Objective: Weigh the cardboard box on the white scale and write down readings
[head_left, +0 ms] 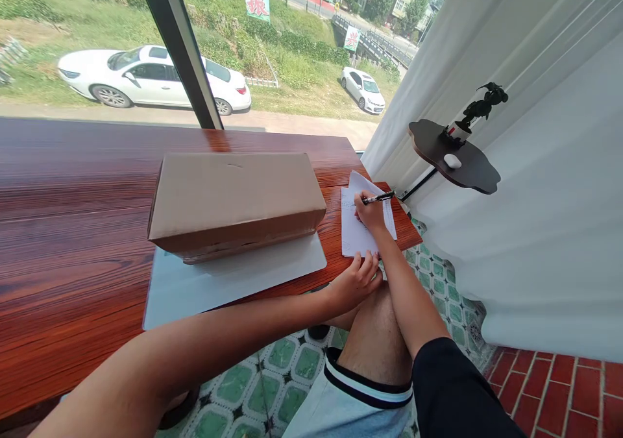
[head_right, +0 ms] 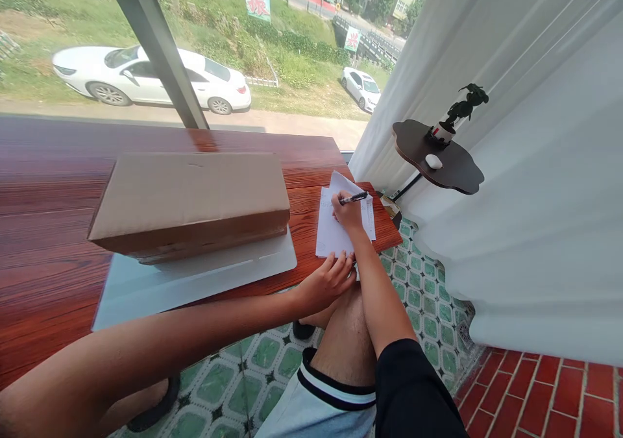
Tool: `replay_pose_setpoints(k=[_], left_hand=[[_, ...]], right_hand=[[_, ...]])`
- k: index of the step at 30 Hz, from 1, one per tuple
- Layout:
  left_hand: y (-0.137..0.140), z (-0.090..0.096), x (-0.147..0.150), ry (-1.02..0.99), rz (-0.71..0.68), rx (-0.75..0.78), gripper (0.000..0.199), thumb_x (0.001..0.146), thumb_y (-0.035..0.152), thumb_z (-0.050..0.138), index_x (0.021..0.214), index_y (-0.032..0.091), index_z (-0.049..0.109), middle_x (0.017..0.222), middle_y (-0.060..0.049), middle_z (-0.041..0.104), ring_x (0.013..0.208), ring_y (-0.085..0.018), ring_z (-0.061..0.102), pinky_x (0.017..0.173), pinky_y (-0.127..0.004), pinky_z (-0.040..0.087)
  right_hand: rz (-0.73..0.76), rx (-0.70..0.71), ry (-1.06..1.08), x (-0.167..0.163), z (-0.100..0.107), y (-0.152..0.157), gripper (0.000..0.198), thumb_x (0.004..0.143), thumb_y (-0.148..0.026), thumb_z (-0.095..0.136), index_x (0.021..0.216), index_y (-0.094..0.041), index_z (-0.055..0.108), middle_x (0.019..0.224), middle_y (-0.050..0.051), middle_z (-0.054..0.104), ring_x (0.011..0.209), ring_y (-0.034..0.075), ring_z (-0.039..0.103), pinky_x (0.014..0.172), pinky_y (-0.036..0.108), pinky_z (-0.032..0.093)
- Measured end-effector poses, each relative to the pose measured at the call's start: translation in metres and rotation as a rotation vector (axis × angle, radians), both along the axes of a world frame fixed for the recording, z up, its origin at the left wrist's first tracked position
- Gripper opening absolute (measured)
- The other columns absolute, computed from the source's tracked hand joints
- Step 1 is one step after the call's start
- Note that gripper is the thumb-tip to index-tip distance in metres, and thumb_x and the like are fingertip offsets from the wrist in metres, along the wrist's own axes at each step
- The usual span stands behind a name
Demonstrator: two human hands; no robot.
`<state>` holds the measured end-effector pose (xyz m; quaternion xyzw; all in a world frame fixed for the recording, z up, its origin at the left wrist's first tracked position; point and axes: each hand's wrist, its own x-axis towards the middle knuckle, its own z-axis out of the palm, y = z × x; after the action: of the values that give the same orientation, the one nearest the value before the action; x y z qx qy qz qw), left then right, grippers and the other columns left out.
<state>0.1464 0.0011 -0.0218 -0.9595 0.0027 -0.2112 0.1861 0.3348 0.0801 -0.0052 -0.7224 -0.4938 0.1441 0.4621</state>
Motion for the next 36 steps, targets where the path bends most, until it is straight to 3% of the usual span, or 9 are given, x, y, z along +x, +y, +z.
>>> replay_pose_setpoints(k=[11, 20, 29, 36], left_hand=[[0.0010, -0.0017, -0.0004, 0.009, -0.023, -0.020, 0.037, 0.098, 0.025, 0.049, 0.128, 0.007, 0.059, 0.141, -0.026, 0.059, 0.125, -0.036, 0.059, 0.101, -0.052, 0.046], [0.0008, -0.0031, 0.0002, 0.022, -0.038, -0.079, 0.036, 0.097, 0.025, 0.052, 0.128, 0.007, 0.059, 0.141, -0.027, 0.058, 0.126, -0.035, 0.058, 0.102, -0.053, 0.045], [0.0007, -0.0040, 0.0007, -0.023, -0.014, -0.012, 0.033, 0.099, 0.022, 0.047, 0.125, 0.008, 0.061, 0.140, -0.025, 0.060, 0.124, -0.035, 0.060, 0.100, -0.051, 0.045], [0.0004, -0.0040, 0.0008, -0.017, -0.002, 0.008, 0.034, 0.101, 0.024, 0.044, 0.127, 0.009, 0.061, 0.140, -0.024, 0.060, 0.124, -0.034, 0.060, 0.099, -0.051, 0.046]], right_hand=[[0.011, 0.023, -0.023, -0.0009, 0.0013, 0.0012, 0.035, 0.092, -0.037, 0.049, 0.062, -0.025, 0.038, 0.044, -0.006, 0.050, 0.040, 0.011, 0.050, 0.052, 0.025, 0.042], [-0.011, 0.006, -0.012, -0.0051, 0.0056, 0.0005, 0.033, 0.093, -0.038, 0.048, 0.065, -0.025, 0.038, 0.044, -0.006, 0.048, 0.038, 0.011, 0.049, 0.046, 0.024, 0.039], [-0.021, 0.024, -0.001, -0.0076, 0.0073, -0.0018, 0.033, 0.093, -0.035, 0.047, 0.063, -0.025, 0.036, 0.044, -0.006, 0.048, 0.038, 0.011, 0.049, 0.044, 0.024, 0.038], [-0.025, 0.021, -0.057, -0.0050, 0.0048, 0.0003, 0.034, 0.091, -0.034, 0.048, 0.060, -0.025, 0.037, 0.042, -0.006, 0.046, 0.041, 0.012, 0.050, 0.051, 0.025, 0.041]])
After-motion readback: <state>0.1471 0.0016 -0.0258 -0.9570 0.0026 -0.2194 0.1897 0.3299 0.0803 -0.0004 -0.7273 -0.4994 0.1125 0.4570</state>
